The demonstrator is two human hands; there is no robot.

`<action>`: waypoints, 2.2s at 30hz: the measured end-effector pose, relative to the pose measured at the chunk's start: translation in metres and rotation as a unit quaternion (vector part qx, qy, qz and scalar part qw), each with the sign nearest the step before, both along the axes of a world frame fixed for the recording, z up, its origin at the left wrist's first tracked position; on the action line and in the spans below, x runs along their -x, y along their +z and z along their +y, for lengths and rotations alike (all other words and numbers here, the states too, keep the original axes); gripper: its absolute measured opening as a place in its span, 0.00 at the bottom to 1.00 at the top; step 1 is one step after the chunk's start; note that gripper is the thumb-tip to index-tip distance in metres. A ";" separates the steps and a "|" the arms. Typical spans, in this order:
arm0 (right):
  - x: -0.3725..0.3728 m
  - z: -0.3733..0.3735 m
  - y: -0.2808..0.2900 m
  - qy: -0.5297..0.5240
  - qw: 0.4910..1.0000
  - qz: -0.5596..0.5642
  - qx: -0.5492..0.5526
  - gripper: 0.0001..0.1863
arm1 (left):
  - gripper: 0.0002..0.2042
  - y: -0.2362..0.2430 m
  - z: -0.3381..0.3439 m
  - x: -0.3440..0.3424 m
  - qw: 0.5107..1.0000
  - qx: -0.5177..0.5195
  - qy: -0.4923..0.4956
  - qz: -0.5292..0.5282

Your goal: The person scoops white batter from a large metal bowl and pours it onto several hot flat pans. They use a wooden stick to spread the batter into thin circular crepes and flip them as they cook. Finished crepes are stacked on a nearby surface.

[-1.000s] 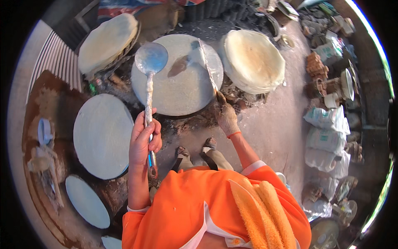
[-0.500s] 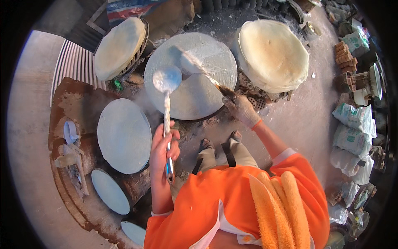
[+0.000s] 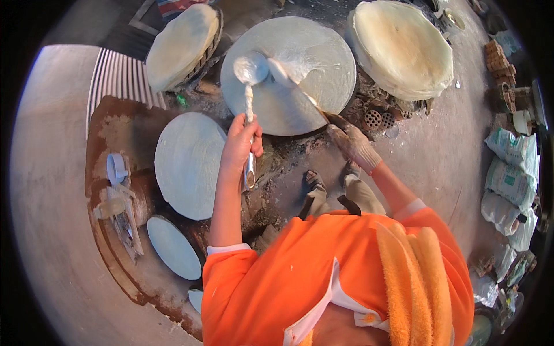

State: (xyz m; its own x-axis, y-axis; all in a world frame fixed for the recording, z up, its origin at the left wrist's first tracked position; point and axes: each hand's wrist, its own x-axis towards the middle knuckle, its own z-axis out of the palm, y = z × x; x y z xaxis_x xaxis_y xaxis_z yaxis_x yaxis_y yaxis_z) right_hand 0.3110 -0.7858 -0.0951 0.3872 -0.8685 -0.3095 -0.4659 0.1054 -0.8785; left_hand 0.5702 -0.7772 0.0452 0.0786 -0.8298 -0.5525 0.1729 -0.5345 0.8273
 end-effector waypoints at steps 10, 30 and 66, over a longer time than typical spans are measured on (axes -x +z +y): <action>-0.062 0.060 0.059 -0.118 0.983 -0.032 -0.136 0.19 | 0.06 -0.038 0.074 0.028 0.994 0.027 0.056 0.091; 0.002 -0.025 -0.023 0.176 0.972 0.051 0.145 0.23 | 0.08 0.013 0.217 0.048 0.855 0.237 0.258 0.383; -0.029 0.977 -0.032 0.929 0.276 -0.175 0.171 0.28 | 0.16 0.070 0.790 0.482 0.041 0.200 0.967 -0.150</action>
State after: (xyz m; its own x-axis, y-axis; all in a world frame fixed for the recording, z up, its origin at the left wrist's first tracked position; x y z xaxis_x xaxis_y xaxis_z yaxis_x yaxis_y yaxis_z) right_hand 0.3396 0.1908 -0.1275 0.2171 0.9761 0.0070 0.6845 -0.1471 -0.7140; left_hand 0.0878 0.0130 0.1148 0.1646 0.9518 -0.2589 -0.4776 0.3066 0.8233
